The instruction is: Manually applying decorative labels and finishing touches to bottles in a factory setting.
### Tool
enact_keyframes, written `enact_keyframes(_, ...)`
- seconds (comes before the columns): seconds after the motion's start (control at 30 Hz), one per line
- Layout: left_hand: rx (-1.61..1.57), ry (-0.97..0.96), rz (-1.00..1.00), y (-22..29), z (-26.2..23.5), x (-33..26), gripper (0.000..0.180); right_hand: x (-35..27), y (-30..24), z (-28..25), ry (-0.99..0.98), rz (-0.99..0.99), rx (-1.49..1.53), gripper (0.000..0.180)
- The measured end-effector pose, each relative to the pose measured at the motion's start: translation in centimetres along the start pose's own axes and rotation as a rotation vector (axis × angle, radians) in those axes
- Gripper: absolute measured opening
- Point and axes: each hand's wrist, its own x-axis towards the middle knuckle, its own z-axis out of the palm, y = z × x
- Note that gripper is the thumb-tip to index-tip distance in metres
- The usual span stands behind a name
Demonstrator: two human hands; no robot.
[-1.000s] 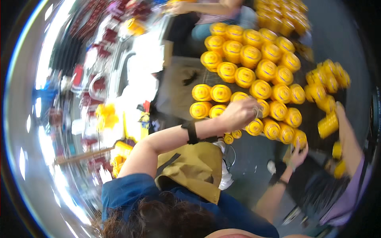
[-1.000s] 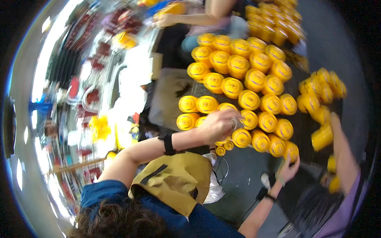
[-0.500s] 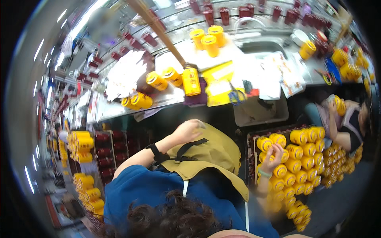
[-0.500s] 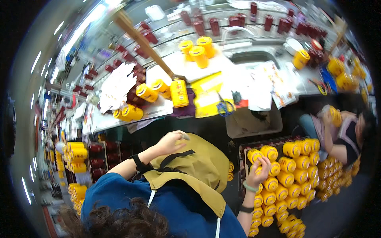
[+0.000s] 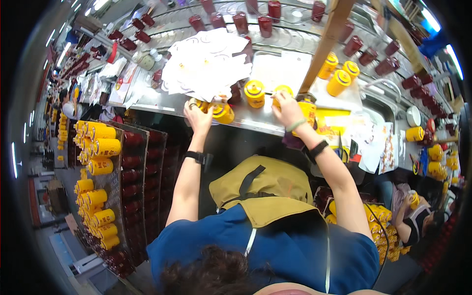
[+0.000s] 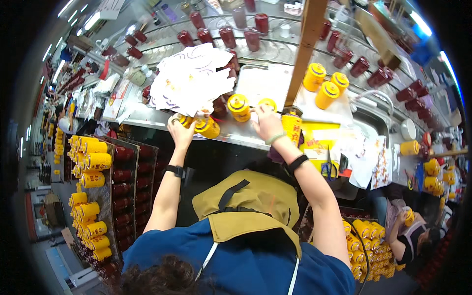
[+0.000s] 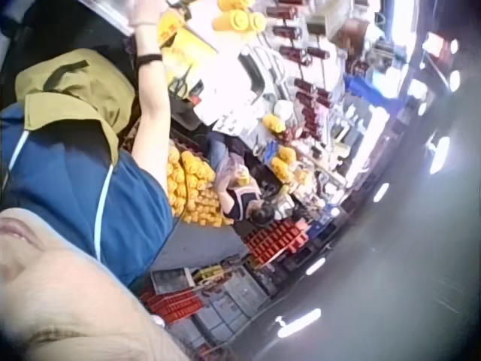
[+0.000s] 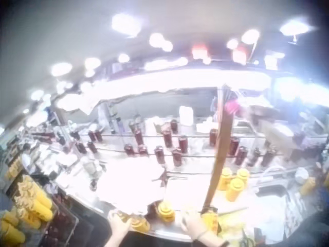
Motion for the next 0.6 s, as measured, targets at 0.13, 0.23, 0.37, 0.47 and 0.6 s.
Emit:
enact_keyframes(0.13, -0.079, -0.165, -0.134, -0.7, 1.2, 1.7, 0.08, 4.9, 3.4, 3.5, -0.031, 0.072, -0.121, 0.031)
enact_keyframes(0.23, -0.015, -0.217, -0.098, -1.4, 1.8, 1.7, 0.076, 5.8, 4.2, 4.4, -0.021, 0.084, -0.227, 0.021)
enact_keyframes(0.37, 0.16, -0.295, -0.105, 0.3, 0.6, 3.9, 0.075, 6.4, 3.9, 4.8, -0.114, 0.073, -0.309, 0.025)
enact_keyframes(0.47, 0.198, -0.367, -0.116, 0.7, 0.3, 5.0, 0.073, 7.6, 1.6, 3.8, -0.231, 0.162, -0.26, 0.041)
enact_keyframes(0.6, 0.257, -0.459, -0.094, 1.1, 0.1, 5.9, 0.073, 8.5, 1.1, 3.8, -0.376, 0.087, -0.176, 0.057)
